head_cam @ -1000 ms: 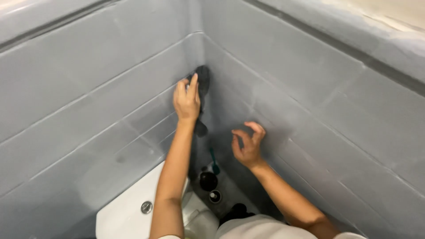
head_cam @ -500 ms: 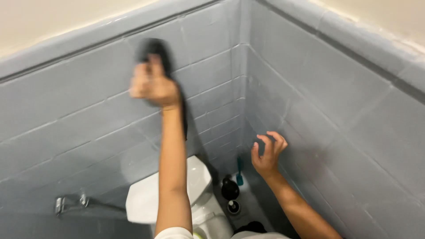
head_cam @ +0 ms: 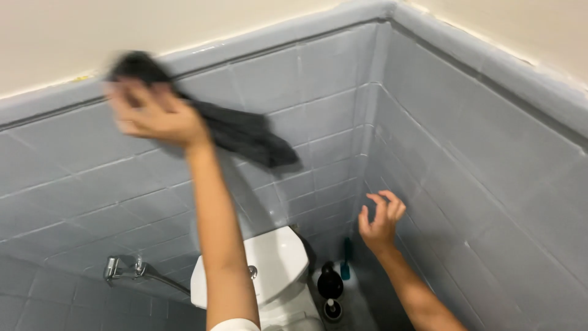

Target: Cleaning the grey tiles of a bathroom wall using a black cloth.

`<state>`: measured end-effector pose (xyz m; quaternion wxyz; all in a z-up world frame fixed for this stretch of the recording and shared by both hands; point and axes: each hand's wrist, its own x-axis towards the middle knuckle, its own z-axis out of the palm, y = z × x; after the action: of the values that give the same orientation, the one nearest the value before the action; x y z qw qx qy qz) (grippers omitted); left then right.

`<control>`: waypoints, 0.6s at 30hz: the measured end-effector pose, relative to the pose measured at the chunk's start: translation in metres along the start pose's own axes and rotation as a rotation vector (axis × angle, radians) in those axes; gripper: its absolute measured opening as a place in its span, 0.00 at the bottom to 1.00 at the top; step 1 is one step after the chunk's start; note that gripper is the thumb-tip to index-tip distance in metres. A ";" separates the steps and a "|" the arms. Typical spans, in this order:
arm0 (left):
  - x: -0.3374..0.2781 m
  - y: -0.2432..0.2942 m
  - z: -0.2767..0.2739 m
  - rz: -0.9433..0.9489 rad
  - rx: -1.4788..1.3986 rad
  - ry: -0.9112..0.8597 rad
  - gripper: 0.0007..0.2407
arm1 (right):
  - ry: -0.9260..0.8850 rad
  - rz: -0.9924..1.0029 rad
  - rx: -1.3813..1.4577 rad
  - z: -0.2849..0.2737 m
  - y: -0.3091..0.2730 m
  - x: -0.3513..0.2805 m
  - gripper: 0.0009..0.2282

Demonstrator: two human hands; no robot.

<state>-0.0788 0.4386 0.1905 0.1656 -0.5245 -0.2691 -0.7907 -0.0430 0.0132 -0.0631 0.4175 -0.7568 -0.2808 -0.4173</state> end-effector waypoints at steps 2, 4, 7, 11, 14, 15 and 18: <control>0.032 -0.021 0.003 -0.101 -0.049 0.095 0.19 | 0.005 0.000 -0.002 0.002 0.003 0.000 0.14; 0.029 -0.029 0.005 -0.216 -0.107 0.131 0.19 | -0.045 0.015 -0.018 0.006 0.003 -0.006 0.14; -0.013 0.051 -0.010 -0.247 -0.277 -0.011 0.21 | -0.038 0.046 0.003 0.021 -0.005 -0.010 0.13; -0.075 0.156 -0.023 -0.046 -0.367 -0.189 0.27 | -0.085 0.043 0.047 0.018 -0.033 0.004 0.10; -0.073 0.209 -0.025 0.185 -0.402 -0.461 0.23 | -0.123 0.045 0.055 0.014 -0.039 0.009 0.12; -0.066 0.220 -0.023 0.249 -0.404 -0.422 0.21 | -0.130 0.037 0.048 0.015 -0.037 0.008 0.12; -0.049 0.230 -0.021 0.353 -0.395 -0.392 0.19 | -0.131 0.026 0.046 0.020 -0.037 0.015 0.12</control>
<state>0.0505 0.2409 0.1967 0.1406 -0.7270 -0.0422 -0.6707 -0.0559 0.0499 -0.0411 0.4210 -0.7762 -0.3073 -0.3547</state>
